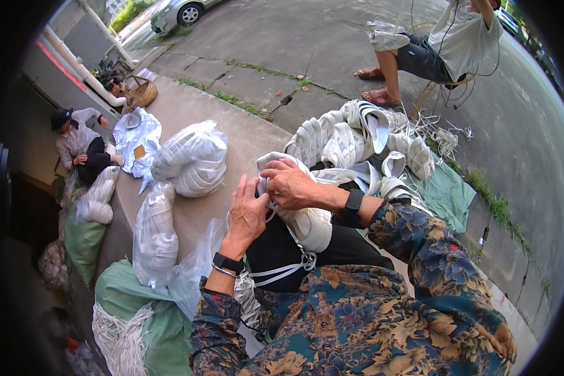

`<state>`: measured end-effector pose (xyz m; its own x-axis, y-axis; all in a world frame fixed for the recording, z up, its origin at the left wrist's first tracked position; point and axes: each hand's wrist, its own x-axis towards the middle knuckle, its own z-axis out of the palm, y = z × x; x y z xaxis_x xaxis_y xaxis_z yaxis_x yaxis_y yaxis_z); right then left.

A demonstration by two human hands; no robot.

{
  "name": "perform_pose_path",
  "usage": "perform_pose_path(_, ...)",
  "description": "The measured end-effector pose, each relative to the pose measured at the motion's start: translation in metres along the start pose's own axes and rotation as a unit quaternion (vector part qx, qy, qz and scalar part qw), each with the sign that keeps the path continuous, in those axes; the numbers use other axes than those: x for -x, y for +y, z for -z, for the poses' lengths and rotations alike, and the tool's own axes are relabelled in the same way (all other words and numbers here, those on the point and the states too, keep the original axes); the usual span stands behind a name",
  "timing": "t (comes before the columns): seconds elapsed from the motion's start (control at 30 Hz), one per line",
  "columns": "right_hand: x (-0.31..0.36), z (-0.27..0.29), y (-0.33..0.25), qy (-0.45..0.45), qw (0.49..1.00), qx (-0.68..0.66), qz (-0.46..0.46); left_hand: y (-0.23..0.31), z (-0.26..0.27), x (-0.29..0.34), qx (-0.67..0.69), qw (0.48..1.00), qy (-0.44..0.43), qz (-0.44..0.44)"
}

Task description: Lacing white sneakers while sitting outdoors among piles of shoes.

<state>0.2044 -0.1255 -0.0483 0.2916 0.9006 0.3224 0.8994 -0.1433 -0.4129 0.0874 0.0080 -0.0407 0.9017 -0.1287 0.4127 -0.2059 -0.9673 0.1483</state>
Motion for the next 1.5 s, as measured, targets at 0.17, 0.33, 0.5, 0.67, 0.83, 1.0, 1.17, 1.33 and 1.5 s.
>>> perform_pose_path(0.17,0.004,-0.015,0.007,0.021,0.999,-0.018,0.035,-0.002,-0.004,0.011,0.005,0.999,0.032,0.011)
perform_pose_path(0.33,0.002,-0.017,0.002,0.015,0.999,0.017,0.032,0.001,-0.005,0.013,0.008,0.998,0.052,0.021)
perform_pose_path(0.5,0.001,0.002,-0.007,-0.042,0.979,0.191,0.065,0.004,-0.005,0.014,0.026,0.998,0.042,0.034)
perform_pose_path(0.67,0.012,0.059,0.001,0.015,0.973,0.227,0.043,0.016,0.002,0.008,0.092,0.990,0.036,0.101)
perform_pose_path(0.83,0.019,0.056,-0.005,0.007,0.997,0.007,0.081,0.033,-0.012,-0.013,0.217,0.965,0.109,0.097)
perform_pose_path(1.0,0.028,0.061,0.005,-0.054,0.996,0.003,-0.074,0.029,-0.011,-0.014,0.371,0.905,0.069,0.196)
perform_pose_path(1.17,0.021,0.062,0.006,-0.164,0.985,0.016,-0.052,0.092,0.003,-0.012,0.477,0.871,-0.059,0.103)
perform_pose_path(1.33,0.013,0.065,0.012,-0.232,0.968,0.069,-0.066,0.116,0.010,-0.007,0.566,0.802,-0.147,0.120)
perform_pose_path(1.5,0.018,0.077,0.019,-0.247,0.969,0.012,-0.009,0.061,-0.010,-0.016,0.555,0.728,-0.065,0.398)
